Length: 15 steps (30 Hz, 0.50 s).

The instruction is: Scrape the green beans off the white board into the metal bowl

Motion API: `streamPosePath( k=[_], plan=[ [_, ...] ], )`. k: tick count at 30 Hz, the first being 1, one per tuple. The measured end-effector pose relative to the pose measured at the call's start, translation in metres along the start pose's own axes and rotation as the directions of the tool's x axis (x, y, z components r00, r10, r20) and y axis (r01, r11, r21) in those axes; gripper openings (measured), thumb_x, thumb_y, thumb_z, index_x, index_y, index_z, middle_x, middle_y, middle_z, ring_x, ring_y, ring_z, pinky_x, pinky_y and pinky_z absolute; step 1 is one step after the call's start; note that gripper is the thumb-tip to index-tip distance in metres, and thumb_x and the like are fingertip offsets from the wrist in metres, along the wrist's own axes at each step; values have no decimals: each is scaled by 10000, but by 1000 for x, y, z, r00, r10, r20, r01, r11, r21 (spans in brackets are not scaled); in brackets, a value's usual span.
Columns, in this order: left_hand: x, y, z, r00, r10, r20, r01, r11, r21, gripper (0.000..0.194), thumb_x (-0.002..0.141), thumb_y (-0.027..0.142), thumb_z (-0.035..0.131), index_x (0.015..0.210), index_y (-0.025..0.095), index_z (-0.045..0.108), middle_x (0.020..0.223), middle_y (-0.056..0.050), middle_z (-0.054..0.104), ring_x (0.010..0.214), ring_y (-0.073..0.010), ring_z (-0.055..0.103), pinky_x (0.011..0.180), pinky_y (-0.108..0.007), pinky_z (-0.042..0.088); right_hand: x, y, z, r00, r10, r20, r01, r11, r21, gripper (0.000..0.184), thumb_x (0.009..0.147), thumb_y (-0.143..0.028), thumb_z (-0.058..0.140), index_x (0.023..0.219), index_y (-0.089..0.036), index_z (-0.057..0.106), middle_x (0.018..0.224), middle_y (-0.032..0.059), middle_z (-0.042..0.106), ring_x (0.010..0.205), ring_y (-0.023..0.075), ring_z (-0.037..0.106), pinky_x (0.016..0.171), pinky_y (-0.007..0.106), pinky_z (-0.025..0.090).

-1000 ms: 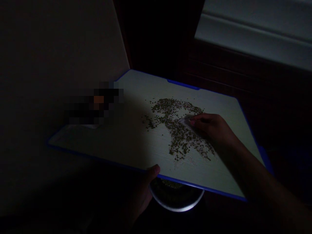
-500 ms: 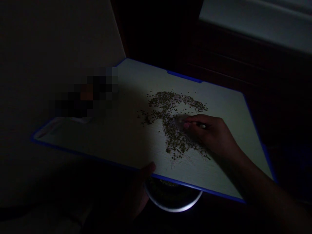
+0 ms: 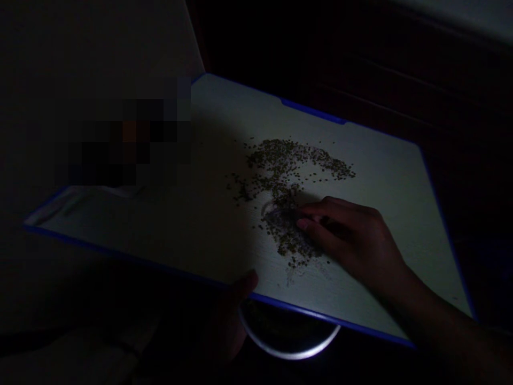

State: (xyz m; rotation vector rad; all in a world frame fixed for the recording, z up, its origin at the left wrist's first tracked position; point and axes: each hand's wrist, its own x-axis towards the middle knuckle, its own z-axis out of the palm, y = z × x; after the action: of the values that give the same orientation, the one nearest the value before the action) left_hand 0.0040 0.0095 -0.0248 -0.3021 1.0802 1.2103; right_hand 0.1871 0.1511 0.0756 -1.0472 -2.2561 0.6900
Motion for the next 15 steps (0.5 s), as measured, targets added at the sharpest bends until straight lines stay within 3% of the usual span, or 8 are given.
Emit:
streamPosePath(
  k=[4,7,11,15],
  plan=[
    [1,-1,-4,995,26,-92,-28,999,-21,806,661,345,1033,1409,289,740,1305,-47,872,1494,-428,622,1317,-577,436,-2,-5,-11,996,30,-88,-37,996,-79,101,1021,-228,753,1078,-218,836,860,3,808,717,131,752,691,245,598],
    [2,-2,-5,987,-26,-158,15,998,-65,1004,685,277,998,1603,330,593,1343,-34,857,1479,-418,638,1308,-577,455,-7,-9,-22,988,107,-112,-121,985,-125,66,1007,-274,764,1030,-256,823,829,-8,826,656,154,762,638,270,610],
    [3,-5,-11,986,-146,-79,139,986,-90,863,749,342,969,1553,306,658,1266,-53,881,1417,-426,693,1289,-584,482,-20,-18,-31,988,155,-9,-155,982,-107,100,1038,-352,726,1058,-300,810,840,1,862,639,199,810,550,287,628],
    [6,-9,-28,978,-147,-145,146,989,-16,580,749,402,993,1284,267,811,1128,-54,908,1336,-435,749,1263,-596,499,-32,-30,-29,996,56,67,-49,994,-96,148,1102,-378,633,1101,-305,762,912,25,887,660,201,830,509,271,639]
  ],
)
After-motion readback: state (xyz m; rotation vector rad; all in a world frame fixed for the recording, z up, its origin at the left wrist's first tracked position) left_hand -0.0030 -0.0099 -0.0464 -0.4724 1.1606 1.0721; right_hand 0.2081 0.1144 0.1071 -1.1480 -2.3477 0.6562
